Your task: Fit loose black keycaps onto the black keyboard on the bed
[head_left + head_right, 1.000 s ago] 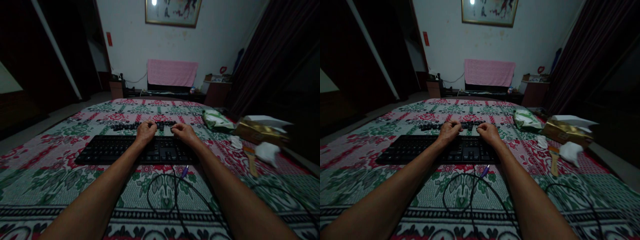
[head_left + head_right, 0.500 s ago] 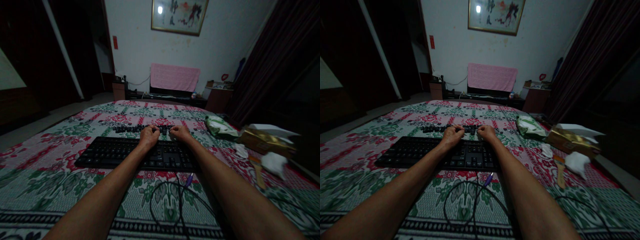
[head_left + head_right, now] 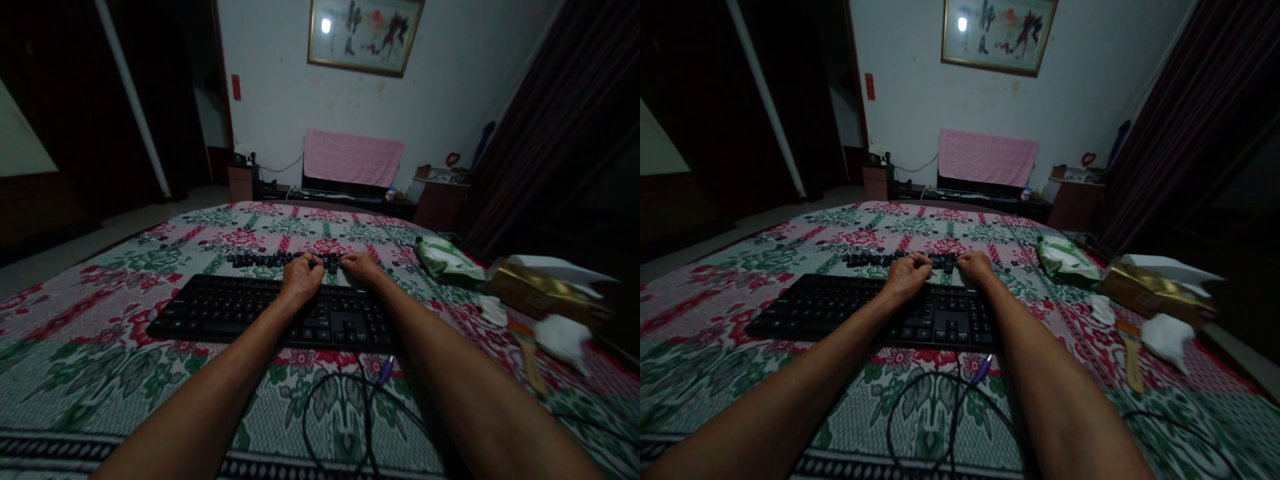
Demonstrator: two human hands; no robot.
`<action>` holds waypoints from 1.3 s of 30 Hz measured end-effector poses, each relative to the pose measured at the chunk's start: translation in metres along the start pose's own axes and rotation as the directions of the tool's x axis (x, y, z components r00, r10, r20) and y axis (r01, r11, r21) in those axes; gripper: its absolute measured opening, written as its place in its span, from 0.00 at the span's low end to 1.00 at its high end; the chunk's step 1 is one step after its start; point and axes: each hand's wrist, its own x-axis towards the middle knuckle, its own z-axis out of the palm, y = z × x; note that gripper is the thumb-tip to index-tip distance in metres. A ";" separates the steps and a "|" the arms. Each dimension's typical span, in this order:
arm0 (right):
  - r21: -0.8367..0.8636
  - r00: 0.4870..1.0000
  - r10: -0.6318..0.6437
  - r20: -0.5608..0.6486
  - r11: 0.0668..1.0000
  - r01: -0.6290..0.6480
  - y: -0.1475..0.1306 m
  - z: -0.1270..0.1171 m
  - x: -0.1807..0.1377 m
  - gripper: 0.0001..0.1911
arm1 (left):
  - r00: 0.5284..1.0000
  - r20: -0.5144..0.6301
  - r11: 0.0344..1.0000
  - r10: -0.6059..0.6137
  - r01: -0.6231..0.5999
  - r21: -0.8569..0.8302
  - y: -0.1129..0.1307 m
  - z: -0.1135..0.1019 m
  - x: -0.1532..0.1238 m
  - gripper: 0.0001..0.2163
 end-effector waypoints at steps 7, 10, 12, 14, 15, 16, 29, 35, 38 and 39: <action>-0.075 1.000 -0.023 -0.021 0.997 0.022 0.000 0.002 0.001 0.14 | 1.000 -0.002 0.999 0.031 -0.031 -0.006 -0.001 0.000 -0.001 0.09; -0.099 0.999 -0.032 -0.039 0.995 0.028 -0.001 0.002 0.000 0.13 | 1.000 0.001 1.000 0.030 -0.030 -0.004 -0.002 0.000 -0.001 0.09; -0.109 0.998 -0.020 -0.052 0.994 0.015 -0.002 0.002 0.000 0.12 | 1.000 0.005 1.000 0.023 -0.023 -0.006 -0.003 0.001 0.000 0.09; -0.113 0.998 -0.002 -0.061 0.994 -0.005 -0.002 0.002 0.000 0.12 | 1.000 0.006 1.000 0.020 -0.020 -0.013 -0.005 0.002 0.001 0.09; -0.113 0.998 0.006 -0.064 0.994 -0.013 -0.003 0.002 -0.001 0.12 | 1.000 0.007 1.000 0.021 -0.021 -0.017 -0.005 0.003 0.002 0.09; -0.112 0.998 0.011 -0.068 0.994 -0.019 -0.003 0.002 -0.001 0.12 | 1.000 0.009 1.000 0.022 -0.022 -0.021 -0.006 0.003 0.002 0.09; 0.045 0.997 0.031 0.070 0.998 -0.034 0.003 -0.016 -0.003 0.17 | 0.999 0.015 0.999 0.036 -0.035 -0.030 -0.006 0.002 0.002 0.09; 0.271 0.998 0.068 -0.013 0.960 -0.062 0.032 -0.047 -0.035 0.15 | 0.998 0.049 1.000 0.031 -0.030 -0.005 -0.009 0.002 0.002 0.09; 0.446 0.997 0.080 0.011 0.892 -0.077 0.042 -0.051 -0.056 0.15 | 0.997 0.071 1.000 0.006 -0.008 0.028 -0.007 0.001 0.001 0.09; 0.517 0.991 0.132 -0.008 0.849 -0.109 0.043 -0.050 -0.062 0.15 | 0.997 0.076 0.999 -0.003 0.000 0.036 -0.007 0.001 0.001 0.10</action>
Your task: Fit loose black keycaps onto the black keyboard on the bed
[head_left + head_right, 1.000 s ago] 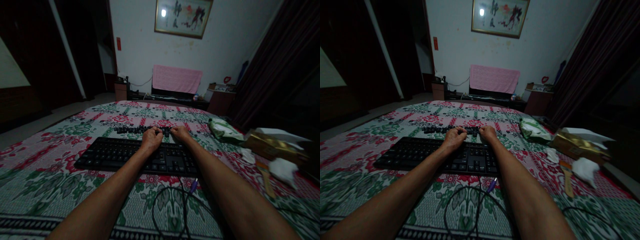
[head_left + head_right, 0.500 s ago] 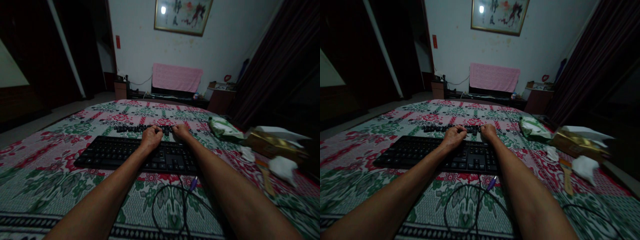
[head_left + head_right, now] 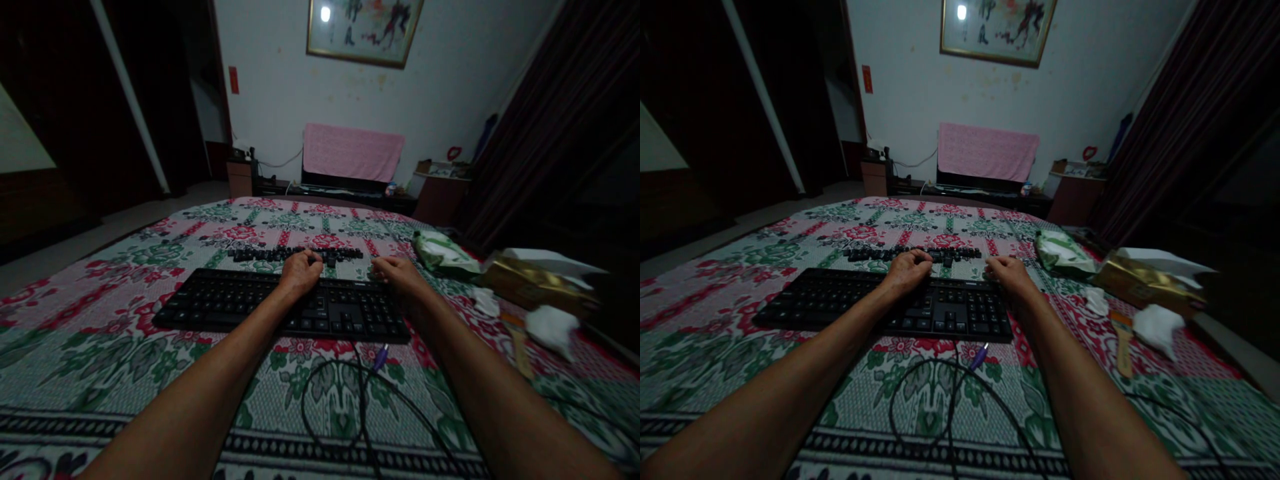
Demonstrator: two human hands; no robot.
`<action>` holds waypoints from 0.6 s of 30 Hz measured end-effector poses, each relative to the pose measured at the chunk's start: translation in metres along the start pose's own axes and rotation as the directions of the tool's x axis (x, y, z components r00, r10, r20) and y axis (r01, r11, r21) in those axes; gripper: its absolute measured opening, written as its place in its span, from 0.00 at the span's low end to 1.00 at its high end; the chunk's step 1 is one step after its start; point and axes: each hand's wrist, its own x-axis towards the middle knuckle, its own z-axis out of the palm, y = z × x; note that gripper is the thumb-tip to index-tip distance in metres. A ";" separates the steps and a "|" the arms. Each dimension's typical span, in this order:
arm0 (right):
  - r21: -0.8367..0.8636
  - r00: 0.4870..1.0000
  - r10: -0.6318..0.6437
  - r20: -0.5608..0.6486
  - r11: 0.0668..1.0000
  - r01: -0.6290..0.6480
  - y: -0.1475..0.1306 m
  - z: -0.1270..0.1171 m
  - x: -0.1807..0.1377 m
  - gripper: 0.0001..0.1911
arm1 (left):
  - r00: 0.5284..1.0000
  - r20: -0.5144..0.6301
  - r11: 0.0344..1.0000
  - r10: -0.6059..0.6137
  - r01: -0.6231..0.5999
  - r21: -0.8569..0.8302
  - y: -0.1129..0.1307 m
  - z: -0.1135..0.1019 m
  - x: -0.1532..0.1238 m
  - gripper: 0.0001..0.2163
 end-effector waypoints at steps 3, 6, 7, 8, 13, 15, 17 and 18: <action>0.171 0.994 0.073 -0.081 0.983 -0.059 -0.003 0.006 -0.013 0.14 | 1.000 0.007 1.000 -0.009 0.009 0.002 0.000 0.000 0.000 0.10; 0.263 0.993 0.098 -0.073 0.962 -0.076 -0.014 0.017 -0.018 0.12 | 1.000 0.001 1.000 -0.011 0.010 0.016 -0.001 -0.001 0.001 0.10; 0.262 0.995 0.084 -0.046 0.963 -0.069 -0.017 0.021 -0.019 0.11 | 1.000 -0.001 0.999 -0.012 0.012 0.030 -0.002 -0.002 0.001 0.10; 0.270 0.996 0.079 -0.035 0.961 -0.066 -0.020 0.024 -0.019 0.10 | 1.000 -0.004 0.999 -0.017 0.017 0.045 -0.002 -0.003 0.002 0.10; 0.269 0.997 0.049 -0.053 0.963 -0.033 -0.023 0.038 -0.018 0.11 | 0.997 -0.030 0.994 -0.074 0.076 0.084 -0.008 -0.012 0.007 0.11; 0.274 0.998 0.040 -0.053 0.962 -0.024 -0.023 0.042 -0.016 0.11 | 0.994 -0.039 0.991 -0.100 0.103 0.083 -0.010 -0.016 0.010 0.11; 0.273 0.998 0.037 -0.055 0.962 -0.020 -0.023 0.045 -0.015 0.11 | 0.991 -0.067 0.991 -0.120 0.124 0.054 -0.010 -0.020 0.013 0.10; 0.266 0.998 0.038 -0.056 0.964 -0.022 -0.023 0.046 -0.015 0.11 | 0.989 -0.080 0.991 -0.128 0.130 0.030 -0.008 -0.022 0.014 0.10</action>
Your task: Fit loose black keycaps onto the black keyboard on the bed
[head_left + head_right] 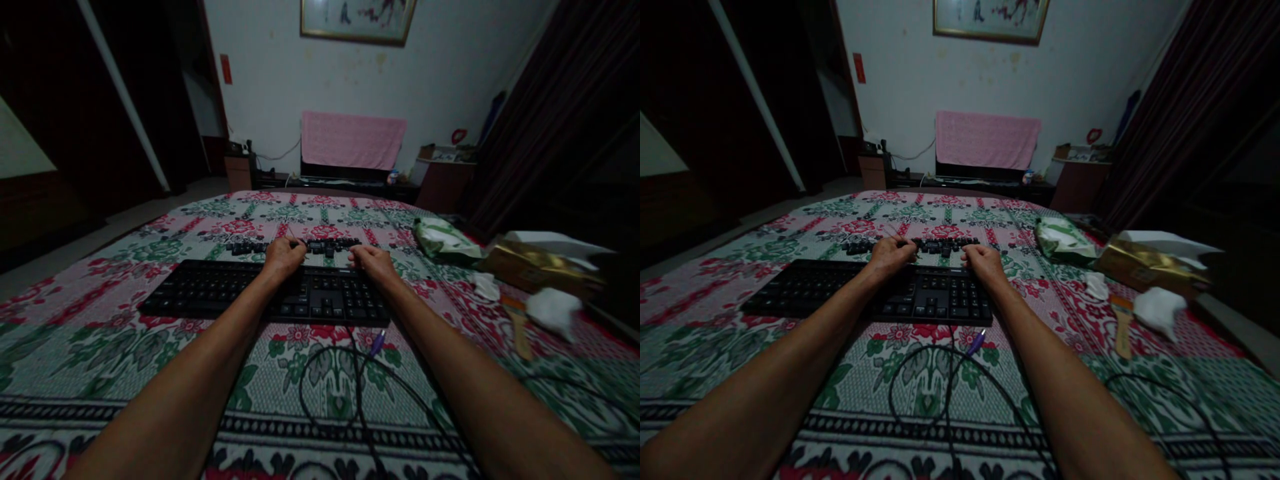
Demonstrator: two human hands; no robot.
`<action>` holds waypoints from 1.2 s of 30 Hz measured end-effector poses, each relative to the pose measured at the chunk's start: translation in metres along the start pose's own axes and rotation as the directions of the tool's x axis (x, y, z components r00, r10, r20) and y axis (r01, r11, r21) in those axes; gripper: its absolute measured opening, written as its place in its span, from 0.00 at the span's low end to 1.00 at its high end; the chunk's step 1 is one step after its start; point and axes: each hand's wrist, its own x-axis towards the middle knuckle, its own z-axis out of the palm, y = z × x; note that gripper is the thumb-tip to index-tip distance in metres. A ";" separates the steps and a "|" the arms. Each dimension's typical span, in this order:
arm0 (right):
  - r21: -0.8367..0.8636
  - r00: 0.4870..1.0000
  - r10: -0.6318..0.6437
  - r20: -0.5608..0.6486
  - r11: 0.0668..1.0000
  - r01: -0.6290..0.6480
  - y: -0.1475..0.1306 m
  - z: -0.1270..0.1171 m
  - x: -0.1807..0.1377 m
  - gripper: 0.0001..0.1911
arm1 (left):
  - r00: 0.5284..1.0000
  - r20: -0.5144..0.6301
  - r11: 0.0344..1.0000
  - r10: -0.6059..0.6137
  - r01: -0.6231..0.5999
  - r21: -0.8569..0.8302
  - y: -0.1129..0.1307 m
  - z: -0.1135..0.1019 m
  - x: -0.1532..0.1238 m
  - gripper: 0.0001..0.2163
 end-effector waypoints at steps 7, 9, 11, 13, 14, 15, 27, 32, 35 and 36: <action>0.003 0.999 0.033 0.014 0.999 -0.033 0.003 0.002 0.000 0.12 | 0.957 0.289 0.995 -0.024 0.051 -0.089 0.040 -0.014 -0.018 0.07; -0.020 0.999 0.028 0.018 0.999 -0.028 0.003 0.001 0.000 0.13 | 0.938 0.343 0.998 -0.051 0.064 -0.026 0.048 -0.013 -0.025 0.06; -0.034 1.000 0.019 0.017 0.999 -0.019 0.004 0.001 0.000 0.14 | 0.928 0.367 0.998 -0.061 0.055 0.027 0.050 -0.010 -0.029 0.05; -0.032 1.000 0.011 0.017 0.999 -0.010 0.005 0.001 0.000 0.13 | 0.922 0.384 0.998 -0.057 0.043 0.043 0.047 -0.006 -0.030 0.05; -0.027 1.000 0.010 0.019 1.000 -0.009 0.006 0.001 0.000 0.13 | 0.919 0.390 0.998 -0.053 0.041 0.039 0.045 -0.004 -0.030 0.05; -0.021 1.000 0.008 0.021 1.000 -0.008 0.006 0.001 0.001 0.13 | 0.919 0.391 0.999 -0.049 0.040 0.031 0.043 -0.003 -0.029 0.05; 0.005 1.000 0.019 0.013 1.000 -0.019 0.004 0.002 -0.001 0.10 | 0.955 0.293 0.978 0.053 -0.109 0.178 0.049 0.001 -0.040 0.09; 0.005 1.000 0.001 0.017 1.000 -0.001 0.008 0.002 0.002 0.10 | 0.954 0.286 0.967 0.090 -0.152 0.204 0.050 0.001 -0.042 0.10; -0.019 1.000 -0.006 0.025 1.000 0.007 0.010 0.002 0.004 0.11 | 0.953 0.277 0.952 0.122 -0.192 0.240 0.053 0.001 -0.045 0.10; -0.048 0.999 -0.019 0.029 0.999 0.020 0.010 0.002 0.004 0.12 | 0.952 0.275 0.945 0.132 -0.205 0.255 0.054 0.001 -0.046 0.10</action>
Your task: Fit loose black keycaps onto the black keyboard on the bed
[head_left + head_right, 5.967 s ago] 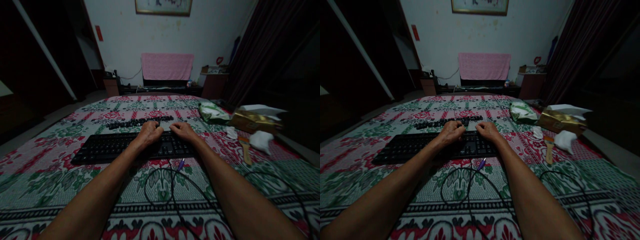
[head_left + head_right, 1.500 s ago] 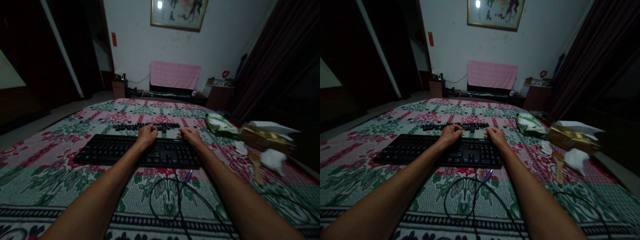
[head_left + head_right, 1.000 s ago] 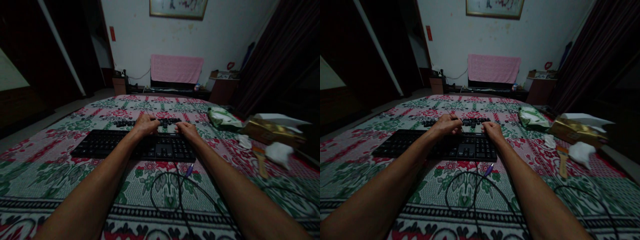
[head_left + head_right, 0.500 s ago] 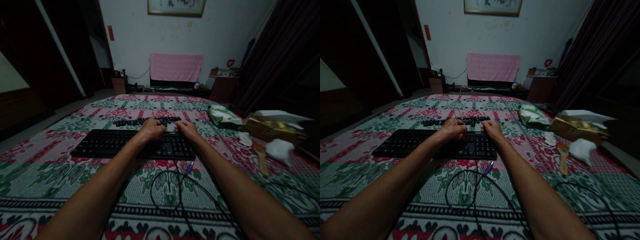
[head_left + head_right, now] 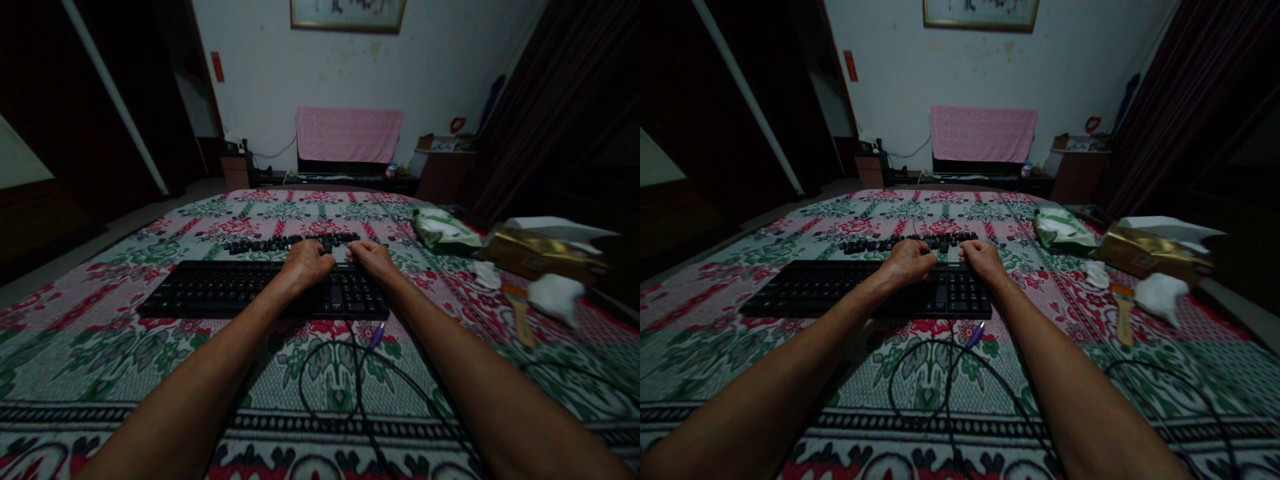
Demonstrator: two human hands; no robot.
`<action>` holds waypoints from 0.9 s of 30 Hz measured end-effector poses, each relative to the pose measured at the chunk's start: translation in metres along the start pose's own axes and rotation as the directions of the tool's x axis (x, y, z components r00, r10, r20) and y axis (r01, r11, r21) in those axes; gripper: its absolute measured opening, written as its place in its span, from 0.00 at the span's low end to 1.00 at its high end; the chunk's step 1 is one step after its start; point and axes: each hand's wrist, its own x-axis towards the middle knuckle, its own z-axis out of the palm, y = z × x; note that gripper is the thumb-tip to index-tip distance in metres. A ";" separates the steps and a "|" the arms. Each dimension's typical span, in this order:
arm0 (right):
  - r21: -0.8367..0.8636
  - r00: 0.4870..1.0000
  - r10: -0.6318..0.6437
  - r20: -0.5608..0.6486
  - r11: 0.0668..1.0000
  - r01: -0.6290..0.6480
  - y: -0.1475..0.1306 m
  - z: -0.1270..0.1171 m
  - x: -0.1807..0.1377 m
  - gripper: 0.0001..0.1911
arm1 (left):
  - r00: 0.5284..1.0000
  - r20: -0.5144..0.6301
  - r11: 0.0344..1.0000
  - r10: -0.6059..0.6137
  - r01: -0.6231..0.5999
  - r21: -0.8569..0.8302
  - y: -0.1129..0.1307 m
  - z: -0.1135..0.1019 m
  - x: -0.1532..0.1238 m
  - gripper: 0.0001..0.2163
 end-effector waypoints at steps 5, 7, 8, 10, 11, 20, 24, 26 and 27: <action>-0.413 0.926 -0.304 0.223 0.831 0.372 -0.007 0.000 -0.007 0.12 | 0.998 -0.040 0.996 0.050 -0.047 0.071 0.007 0.000 -0.004 0.11; -0.500 0.854 -0.352 0.384 0.698 0.513 -0.013 0.000 -0.012 0.13 | 0.997 -0.041 0.996 0.062 -0.059 0.073 0.008 -0.001 -0.005 0.12; -0.523 0.836 -0.347 0.426 0.659 0.540 -0.015 0.001 -0.014 0.14 | 0.997 -0.042 0.995 0.067 -0.064 0.071 0.009 -0.002 -0.005 0.12; -0.568 0.835 -0.329 0.441 0.618 0.543 -0.018 0.001 -0.017 0.16 | 0.996 -0.047 0.995 0.080 -0.077 0.065 0.010 -0.003 -0.006 0.13; -0.587 0.841 -0.324 0.433 0.606 0.536 -0.018 0.001 -0.017 0.17 | 0.995 -0.051 0.995 0.085 -0.081 0.063 0.010 -0.004 -0.007 0.13; -0.636 0.846 -0.345 0.407 0.557 0.534 -0.010 0.001 -0.014 0.17 | 0.995 -0.073 0.996 0.065 -0.061 0.061 0.007 -0.006 -0.008 0.11; -0.638 0.846 -0.340 0.411 0.555 0.533 -0.009 0.002 -0.013 0.17 | 0.989 -0.087 0.989 0.123 -0.115 0.088 0.007 -0.002 -0.010 0.11; -0.633 0.845 -0.339 0.414 0.560 0.534 -0.009 0.002 -0.013 0.17 | 0.979 -0.105 0.979 0.173 -0.159 0.126 0.009 0.000 -0.013 0.11; -0.632 0.845 -0.338 0.413 0.562 0.534 -0.010 0.002 -0.014 0.17 | 0.974 -0.114 0.973 0.196 -0.178 0.147 0.011 0.002 -0.015 0.11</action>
